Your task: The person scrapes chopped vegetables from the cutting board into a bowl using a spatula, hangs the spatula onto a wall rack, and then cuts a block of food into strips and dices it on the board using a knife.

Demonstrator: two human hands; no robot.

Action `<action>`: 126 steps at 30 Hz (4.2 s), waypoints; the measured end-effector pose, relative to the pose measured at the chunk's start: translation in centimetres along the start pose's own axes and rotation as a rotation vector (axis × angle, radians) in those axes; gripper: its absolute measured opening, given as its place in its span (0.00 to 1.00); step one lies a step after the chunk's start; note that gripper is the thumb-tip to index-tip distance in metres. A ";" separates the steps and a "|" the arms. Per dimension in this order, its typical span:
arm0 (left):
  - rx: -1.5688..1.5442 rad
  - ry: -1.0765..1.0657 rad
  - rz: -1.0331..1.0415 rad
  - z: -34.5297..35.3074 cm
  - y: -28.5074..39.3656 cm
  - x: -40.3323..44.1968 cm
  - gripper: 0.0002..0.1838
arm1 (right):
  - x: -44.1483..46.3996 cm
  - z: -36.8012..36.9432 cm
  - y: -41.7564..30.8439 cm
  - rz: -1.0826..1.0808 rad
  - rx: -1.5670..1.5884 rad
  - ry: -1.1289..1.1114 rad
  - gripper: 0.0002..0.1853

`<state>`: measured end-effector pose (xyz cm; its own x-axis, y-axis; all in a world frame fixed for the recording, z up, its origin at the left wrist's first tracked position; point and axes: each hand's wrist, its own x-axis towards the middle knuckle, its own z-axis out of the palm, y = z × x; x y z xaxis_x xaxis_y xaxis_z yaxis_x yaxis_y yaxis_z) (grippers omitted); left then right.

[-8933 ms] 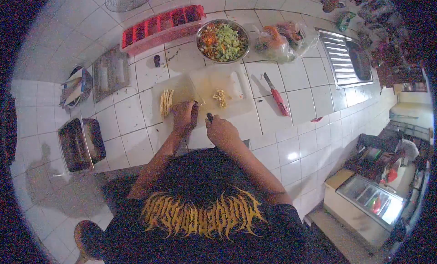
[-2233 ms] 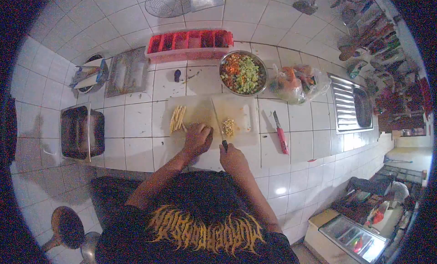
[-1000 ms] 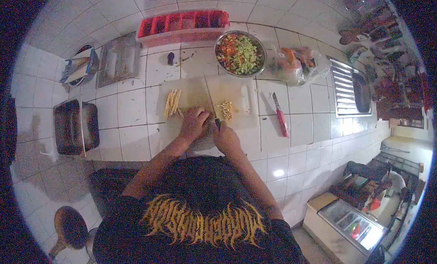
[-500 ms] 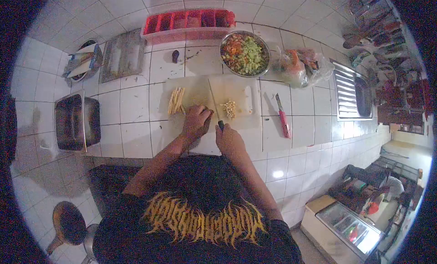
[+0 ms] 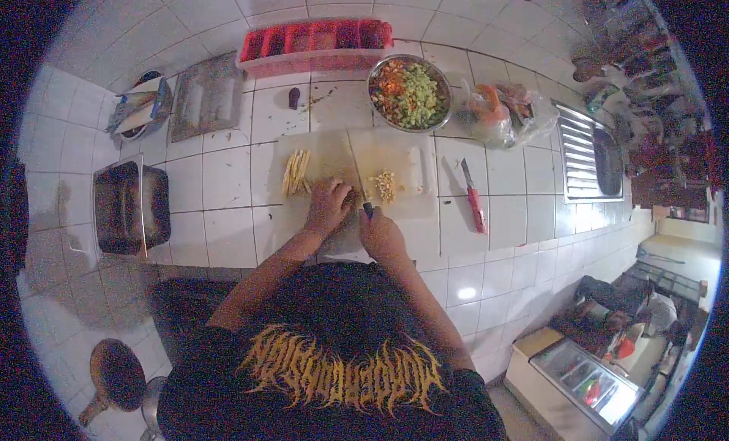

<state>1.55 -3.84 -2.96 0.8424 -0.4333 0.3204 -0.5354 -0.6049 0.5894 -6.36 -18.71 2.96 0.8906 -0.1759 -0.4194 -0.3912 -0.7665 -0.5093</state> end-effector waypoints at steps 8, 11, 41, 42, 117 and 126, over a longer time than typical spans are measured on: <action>-0.029 -0.091 0.035 -0.6 -0.3 0.2 0.13 | -0.3 -2.5 -1.6 0.038 -0.026 -0.028 0.26; -0.044 -0.104 0.013 -0.8 0.0 0.2 0.12 | -1.3 -2.2 -1.5 0.050 -0.036 -0.061 0.26; -0.082 -0.054 0.032 -0.4 -0.2 0.3 0.11 | -0.1 -1.9 -2.3 0.067 -0.029 -0.048 0.25; -0.095 -0.079 -0.005 -0.7 -0.1 0.4 0.11 | -0.6 -2.3 -2.8 0.092 -0.054 -0.086 0.25; -0.088 -0.062 0.039 -0.9 -1.1 -1.0 0.07 | -0.4 0.3 -1.9 -0.061 0.113 -0.047 0.24; -0.054 -0.077 0.003 -0.8 -0.7 -1.3 0.10 | -0.3 0.6 -1.9 -0.032 0.126 -0.046 0.23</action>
<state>0.92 -2.30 -3.18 0.8322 -0.4865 0.2660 -0.5324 -0.5674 0.6281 -6.06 -16.86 3.64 0.8926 -0.1222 -0.4340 -0.3917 -0.6868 -0.6123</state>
